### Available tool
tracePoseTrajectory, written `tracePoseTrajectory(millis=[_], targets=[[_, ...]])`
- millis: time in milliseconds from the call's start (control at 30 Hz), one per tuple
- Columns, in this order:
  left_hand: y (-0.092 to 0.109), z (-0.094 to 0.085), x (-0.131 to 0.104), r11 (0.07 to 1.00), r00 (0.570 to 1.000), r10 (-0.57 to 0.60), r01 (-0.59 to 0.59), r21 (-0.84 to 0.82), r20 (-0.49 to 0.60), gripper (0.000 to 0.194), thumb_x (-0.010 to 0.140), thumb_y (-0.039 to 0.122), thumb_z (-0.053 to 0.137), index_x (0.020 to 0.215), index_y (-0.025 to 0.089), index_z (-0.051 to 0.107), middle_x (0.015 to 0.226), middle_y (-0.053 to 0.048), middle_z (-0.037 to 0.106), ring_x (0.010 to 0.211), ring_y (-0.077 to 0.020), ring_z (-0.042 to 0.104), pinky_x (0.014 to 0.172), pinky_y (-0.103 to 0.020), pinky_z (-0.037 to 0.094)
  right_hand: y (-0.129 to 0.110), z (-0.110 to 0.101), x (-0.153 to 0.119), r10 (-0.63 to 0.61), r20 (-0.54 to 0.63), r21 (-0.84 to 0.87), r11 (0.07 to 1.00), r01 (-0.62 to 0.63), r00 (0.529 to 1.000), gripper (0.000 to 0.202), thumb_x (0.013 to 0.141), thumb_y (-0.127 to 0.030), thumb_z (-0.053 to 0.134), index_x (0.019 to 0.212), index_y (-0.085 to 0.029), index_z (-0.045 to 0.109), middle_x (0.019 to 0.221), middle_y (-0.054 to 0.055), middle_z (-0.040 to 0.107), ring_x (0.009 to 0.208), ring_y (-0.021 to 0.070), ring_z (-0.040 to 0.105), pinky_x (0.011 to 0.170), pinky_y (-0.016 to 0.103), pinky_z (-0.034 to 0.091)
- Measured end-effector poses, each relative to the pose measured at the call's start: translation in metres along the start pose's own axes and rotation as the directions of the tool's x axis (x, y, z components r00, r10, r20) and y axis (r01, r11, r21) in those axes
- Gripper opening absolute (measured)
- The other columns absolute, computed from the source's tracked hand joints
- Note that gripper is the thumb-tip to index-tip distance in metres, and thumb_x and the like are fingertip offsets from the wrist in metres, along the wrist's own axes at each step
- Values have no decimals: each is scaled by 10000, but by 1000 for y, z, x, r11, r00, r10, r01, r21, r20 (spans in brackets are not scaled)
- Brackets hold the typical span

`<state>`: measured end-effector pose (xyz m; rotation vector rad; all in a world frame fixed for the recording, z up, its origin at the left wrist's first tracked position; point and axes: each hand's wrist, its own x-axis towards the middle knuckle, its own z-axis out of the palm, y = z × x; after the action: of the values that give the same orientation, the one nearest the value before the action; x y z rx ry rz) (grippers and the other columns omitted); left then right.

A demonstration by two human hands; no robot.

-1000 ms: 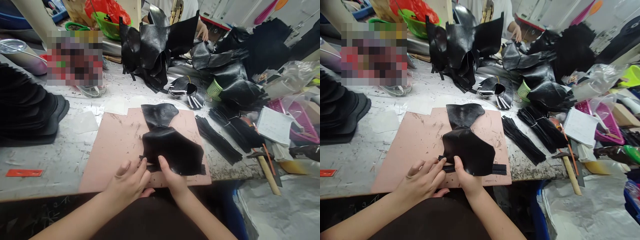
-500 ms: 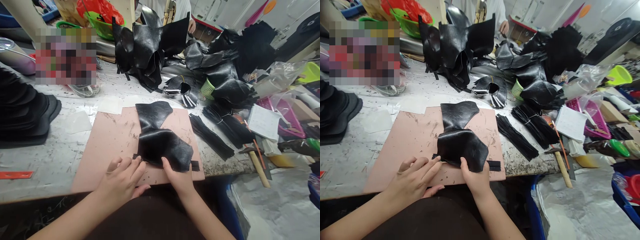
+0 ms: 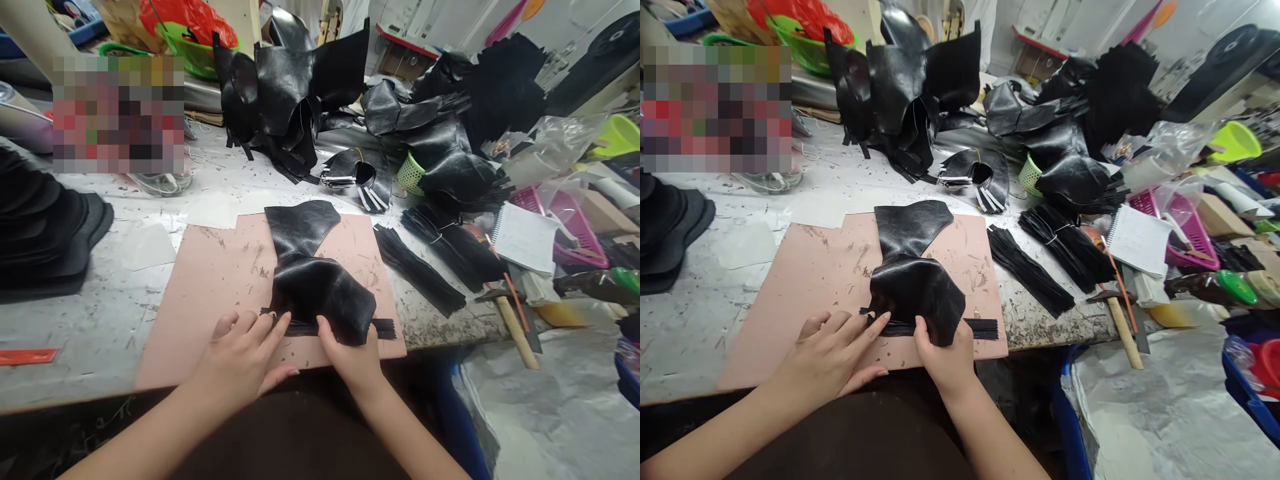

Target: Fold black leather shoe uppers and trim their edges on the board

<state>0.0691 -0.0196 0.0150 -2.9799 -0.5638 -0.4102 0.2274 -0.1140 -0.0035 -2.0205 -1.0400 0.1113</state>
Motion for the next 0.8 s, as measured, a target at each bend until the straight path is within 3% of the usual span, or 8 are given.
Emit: tracePoseTrajectory(millis=[167,400,500,633,800], targets=[[1,1,2,1000,1000,-2,1,22,23,459,843,495,382,1076,178,618,810,-65,647,771,-221,545,776,-376,311,0,-1,0,-21,35,21,1000,20,999,105,716,-229,585,772,-198,669,728,27,701,699,203,667,695,296,547],[7,7,6,996,993,72,-66,62,-96,470,873,464,331,975,145,661,1001,-106,670,830,-216,569,772,-342,343,-3,-7,2,-4,86,54,999,-1,996,158,706,-236,579,831,-189,664,776,40,700,731,210,661,742,320,531],[8,7,8,988,988,132,-125,94,-81,522,881,466,293,958,107,663,937,-134,689,774,-215,585,741,-336,355,-9,-10,5,98,137,102,988,-112,986,119,698,-244,582,758,-186,666,739,40,701,708,215,663,714,318,539],[9,5,6,990,988,123,-116,76,-95,479,867,467,352,969,112,656,965,-138,687,785,-225,604,752,-342,343,-22,-13,10,314,158,194,920,-341,936,141,681,-278,607,746,-168,667,759,53,710,748,231,669,683,304,553],[10,4,3,995,993,80,-74,59,-90,455,890,424,325,996,120,647,1018,-112,681,880,-207,606,810,-328,329,-38,-16,10,341,277,207,892,-402,899,265,708,-352,602,879,-162,670,950,74,690,892,233,645,749,307,541]])
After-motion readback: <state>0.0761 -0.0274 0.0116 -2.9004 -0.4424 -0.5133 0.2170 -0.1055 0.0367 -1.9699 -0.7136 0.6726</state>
